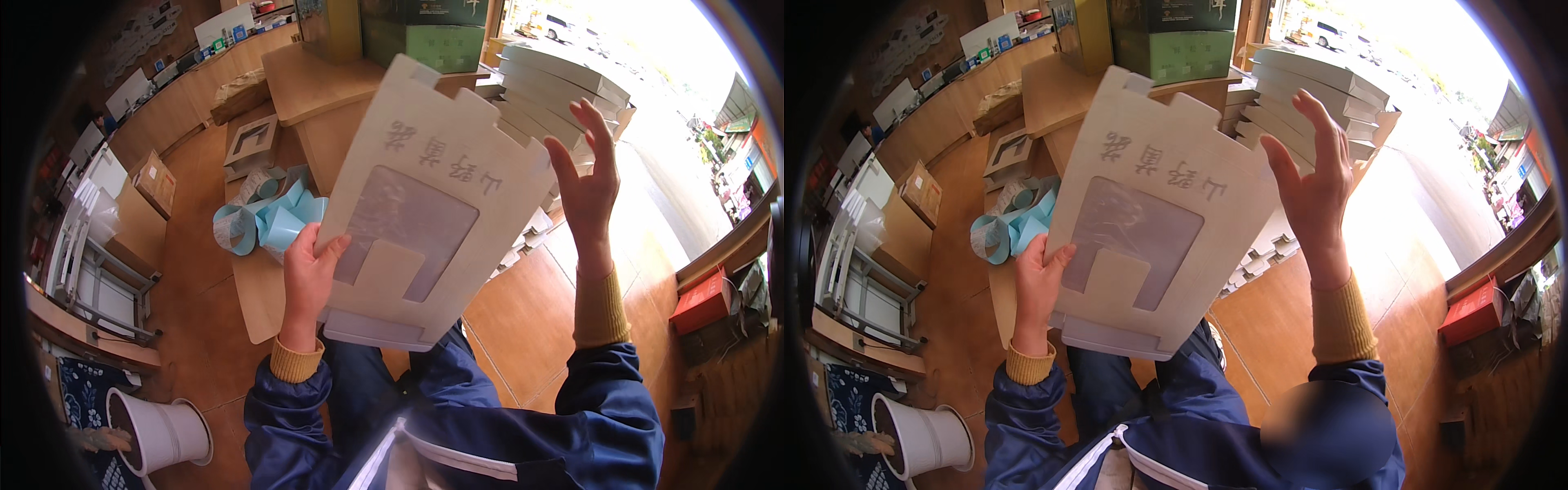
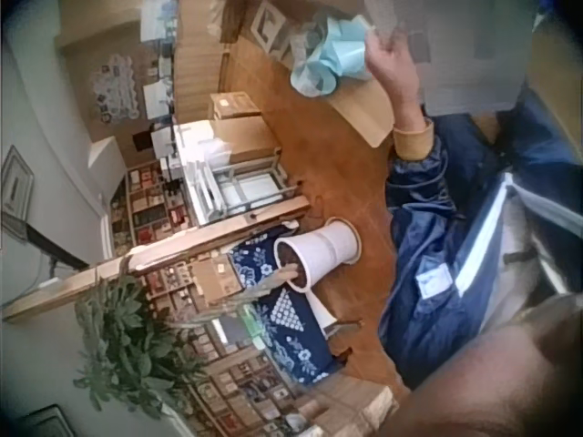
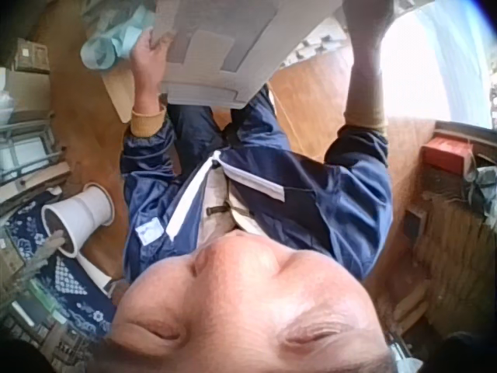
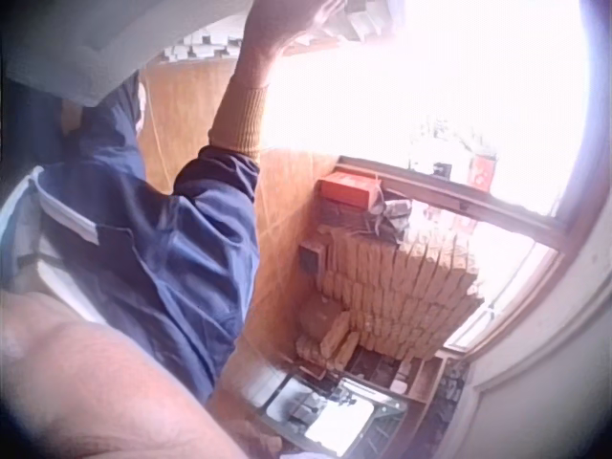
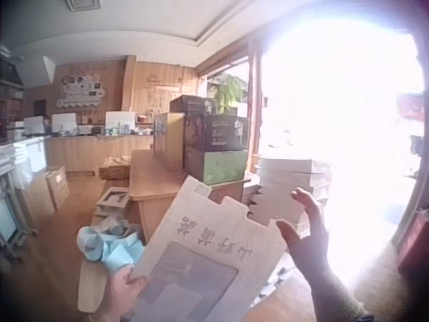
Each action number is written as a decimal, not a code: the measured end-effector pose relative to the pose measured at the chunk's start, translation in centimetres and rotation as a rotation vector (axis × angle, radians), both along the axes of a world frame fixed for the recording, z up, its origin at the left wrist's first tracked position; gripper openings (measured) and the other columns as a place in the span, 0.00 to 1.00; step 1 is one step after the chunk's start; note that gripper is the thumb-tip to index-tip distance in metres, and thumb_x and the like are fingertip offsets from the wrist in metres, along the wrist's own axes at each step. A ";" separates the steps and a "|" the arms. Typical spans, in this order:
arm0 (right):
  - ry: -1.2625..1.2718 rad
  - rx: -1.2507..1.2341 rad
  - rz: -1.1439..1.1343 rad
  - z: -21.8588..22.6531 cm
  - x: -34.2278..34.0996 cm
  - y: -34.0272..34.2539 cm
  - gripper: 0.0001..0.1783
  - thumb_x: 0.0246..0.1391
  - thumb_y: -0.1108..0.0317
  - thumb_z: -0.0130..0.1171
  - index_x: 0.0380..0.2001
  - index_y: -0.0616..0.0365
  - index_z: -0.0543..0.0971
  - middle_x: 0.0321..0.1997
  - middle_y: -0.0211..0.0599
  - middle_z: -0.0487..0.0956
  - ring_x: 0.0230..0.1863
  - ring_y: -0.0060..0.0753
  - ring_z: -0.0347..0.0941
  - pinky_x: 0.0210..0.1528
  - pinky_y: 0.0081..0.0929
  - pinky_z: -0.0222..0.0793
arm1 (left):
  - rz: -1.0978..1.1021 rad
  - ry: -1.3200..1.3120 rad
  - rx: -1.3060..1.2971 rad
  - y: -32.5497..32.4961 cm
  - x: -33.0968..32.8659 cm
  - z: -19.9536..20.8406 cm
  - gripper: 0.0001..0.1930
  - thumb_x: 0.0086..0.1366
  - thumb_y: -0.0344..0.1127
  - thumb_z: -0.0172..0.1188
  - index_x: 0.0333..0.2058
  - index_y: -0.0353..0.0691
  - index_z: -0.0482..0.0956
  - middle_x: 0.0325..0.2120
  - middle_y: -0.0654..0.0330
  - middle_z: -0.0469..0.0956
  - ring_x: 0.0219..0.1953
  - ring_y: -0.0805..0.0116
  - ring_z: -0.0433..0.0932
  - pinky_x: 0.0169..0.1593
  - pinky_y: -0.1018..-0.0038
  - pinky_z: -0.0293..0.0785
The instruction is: The person repeatedly assembles flat white cardboard boxes by folding the side flaps and tucking tabs into slots. They also tear off small labels from a roll and place them on the assembled boxes before stacking them.
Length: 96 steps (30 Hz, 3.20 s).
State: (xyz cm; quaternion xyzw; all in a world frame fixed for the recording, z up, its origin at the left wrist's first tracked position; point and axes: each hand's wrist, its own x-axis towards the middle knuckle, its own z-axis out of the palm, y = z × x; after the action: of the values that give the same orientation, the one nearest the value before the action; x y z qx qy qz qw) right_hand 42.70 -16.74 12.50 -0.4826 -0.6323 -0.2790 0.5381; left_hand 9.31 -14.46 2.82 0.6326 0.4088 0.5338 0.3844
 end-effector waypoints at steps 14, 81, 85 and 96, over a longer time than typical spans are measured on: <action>0.959 -0.734 0.846 -10.8 -9.2 -3.9 0.13 0.63 0.69 0.55 0.46 0.67 0.76 0.41 0.33 0.80 0.37 0.20 0.75 0.35 0.22 0.72 | 0.339 0.266 0.121 -4.8 -2.2 -5.2 0.35 0.64 0.39 0.63 0.63 0.33 0.57 0.57 0.49 0.65 0.57 0.59 0.68 0.58 0.63 0.66; 0.827 -0.935 1.178 -5.4 -9.6 -2.8 0.18 0.56 0.66 0.65 0.46 0.66 0.77 0.38 0.33 0.81 0.39 0.21 0.77 0.41 0.18 0.73 | 0.361 -0.153 0.258 -4.3 -7.2 2.7 0.29 0.64 0.37 0.64 0.59 0.32 0.64 0.50 0.54 0.73 0.50 0.67 0.73 0.54 0.71 0.69; 0.510 -0.360 0.832 -2.6 -11.0 -6.2 0.14 0.56 0.71 0.62 0.44 0.66 0.78 0.35 0.37 0.82 0.35 0.29 0.79 0.37 0.23 0.75 | 0.290 -0.039 0.460 -6.6 -2.1 4.9 0.43 0.58 0.38 0.70 0.65 0.35 0.53 0.59 0.48 0.65 0.63 0.56 0.63 0.63 0.62 0.61; -0.044 -0.126 0.564 -3.8 -15.1 -2.1 0.27 0.45 0.71 0.67 0.52 0.60 0.75 0.56 0.45 0.75 0.55 0.50 0.70 0.56 0.40 0.67 | 0.131 -0.596 0.080 -7.3 -3.5 3.6 0.22 0.73 0.39 0.49 0.59 0.30 0.63 0.54 0.54 0.71 0.54 0.65 0.71 0.56 0.69 0.68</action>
State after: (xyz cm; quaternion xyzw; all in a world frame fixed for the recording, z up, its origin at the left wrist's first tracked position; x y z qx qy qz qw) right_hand 27.65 -18.82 8.67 -0.3140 -0.7691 -0.0886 0.5495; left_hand 5.84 -21.72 6.44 0.4352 0.2967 0.7351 0.4268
